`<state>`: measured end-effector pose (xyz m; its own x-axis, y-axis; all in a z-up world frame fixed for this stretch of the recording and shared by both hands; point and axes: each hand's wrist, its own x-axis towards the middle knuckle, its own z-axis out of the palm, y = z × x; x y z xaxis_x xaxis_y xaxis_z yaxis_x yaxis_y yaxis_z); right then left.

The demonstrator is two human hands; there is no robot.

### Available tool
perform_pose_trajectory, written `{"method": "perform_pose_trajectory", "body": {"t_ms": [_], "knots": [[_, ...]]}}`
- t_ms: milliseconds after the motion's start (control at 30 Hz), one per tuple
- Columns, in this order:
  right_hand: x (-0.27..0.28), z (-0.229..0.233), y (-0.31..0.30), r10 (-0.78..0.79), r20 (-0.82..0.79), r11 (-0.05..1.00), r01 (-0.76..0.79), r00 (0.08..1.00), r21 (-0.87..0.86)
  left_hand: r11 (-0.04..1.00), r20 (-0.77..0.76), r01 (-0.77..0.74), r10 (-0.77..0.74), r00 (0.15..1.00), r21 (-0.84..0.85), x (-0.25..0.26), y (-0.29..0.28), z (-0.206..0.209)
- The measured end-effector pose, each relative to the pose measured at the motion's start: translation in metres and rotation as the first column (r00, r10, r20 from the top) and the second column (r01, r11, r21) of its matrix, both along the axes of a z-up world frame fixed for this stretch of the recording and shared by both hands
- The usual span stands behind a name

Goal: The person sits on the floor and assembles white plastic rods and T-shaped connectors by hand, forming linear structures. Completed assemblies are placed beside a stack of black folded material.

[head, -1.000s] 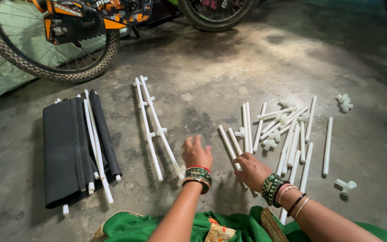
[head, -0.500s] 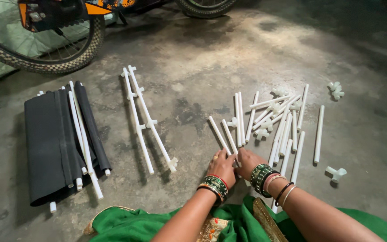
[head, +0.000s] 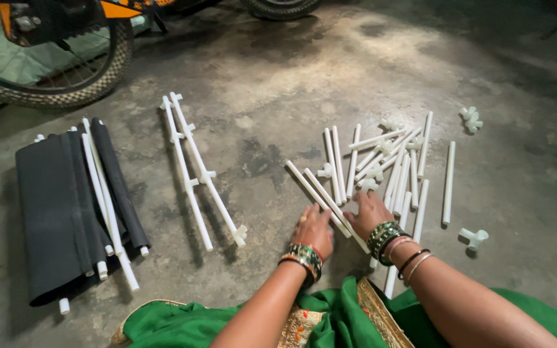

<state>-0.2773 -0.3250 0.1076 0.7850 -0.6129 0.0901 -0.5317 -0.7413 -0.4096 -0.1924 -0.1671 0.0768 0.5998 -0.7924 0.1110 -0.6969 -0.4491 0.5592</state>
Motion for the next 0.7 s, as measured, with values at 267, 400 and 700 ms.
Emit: {"method": "perform_pose_trajectory", "body": {"t_ms": [267,400,700], "knots": [[-0.002,0.022,-0.006,-0.126,0.112,0.992,0.125,0.986,0.019,0.981,0.04,-0.067,0.061,0.997,0.181,0.049,-0.074,0.017],[0.001,0.005,-0.027,-0.183,0.213,0.978,0.199,0.96,-0.057,0.982,0.207,-0.015,-0.025,0.978,0.189,0.077,-0.093,0.013],[-0.02,-0.042,-0.117,-0.548,0.169,0.836,0.537,0.819,0.111,0.998,0.251,0.03,-0.044,0.967,0.063,0.07,-0.082,-0.002]]}}
